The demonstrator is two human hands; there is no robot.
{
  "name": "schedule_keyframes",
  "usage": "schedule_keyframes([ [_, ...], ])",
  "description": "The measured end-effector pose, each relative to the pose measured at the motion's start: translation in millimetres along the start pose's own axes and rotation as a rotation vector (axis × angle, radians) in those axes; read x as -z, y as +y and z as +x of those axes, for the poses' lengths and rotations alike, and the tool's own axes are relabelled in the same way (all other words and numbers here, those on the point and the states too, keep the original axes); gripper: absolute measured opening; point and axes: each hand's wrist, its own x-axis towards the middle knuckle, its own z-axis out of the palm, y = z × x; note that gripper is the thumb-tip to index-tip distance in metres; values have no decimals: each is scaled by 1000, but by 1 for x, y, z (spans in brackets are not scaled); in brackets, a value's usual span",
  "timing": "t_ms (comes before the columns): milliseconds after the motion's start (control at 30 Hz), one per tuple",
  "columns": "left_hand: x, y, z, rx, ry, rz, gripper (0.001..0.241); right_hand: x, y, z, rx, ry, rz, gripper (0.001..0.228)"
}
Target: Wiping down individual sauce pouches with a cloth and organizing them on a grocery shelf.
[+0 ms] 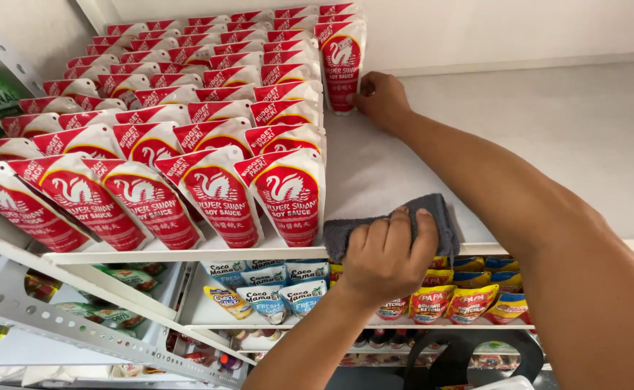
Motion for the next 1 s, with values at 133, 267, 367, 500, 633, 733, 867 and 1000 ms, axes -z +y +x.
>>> schedule_keyframes([
  [133, 1, 1, -2, 7, 1, 5, 11, -5, 7, 5, -47, -49, 68, 31],
  [267, 3, 2, -2, 3, 2, 2, 12, 5, 2, 6, -113, -41, 122, 42],
  [367, 2, -1, -1, -15, -5, 4, 13, 25, -8, 3, -28, 28, -59, 47],
  [500, -3, 3, -7, 1, 22, 8, 13, 70, -33, -11, 265, 83, -302, 46],
  [633, -4, 4, -10, 13, -5, 23, 19, 113, -70, -62, 554, 109, -371, 34],
  [733, -2, 1, -10, -5, -21, 17, 22, 134, -107, -123, 646, 159, -299, 28],
  [867, 2, 1, -12, -5, -17, -94, 29, 151, -121, -235, 727, 245, -185, 20],
  [1000, 35, 29, -23, 133, -18, -373, 31, 153, -92, -346, 658, 349, -108, 19],
])
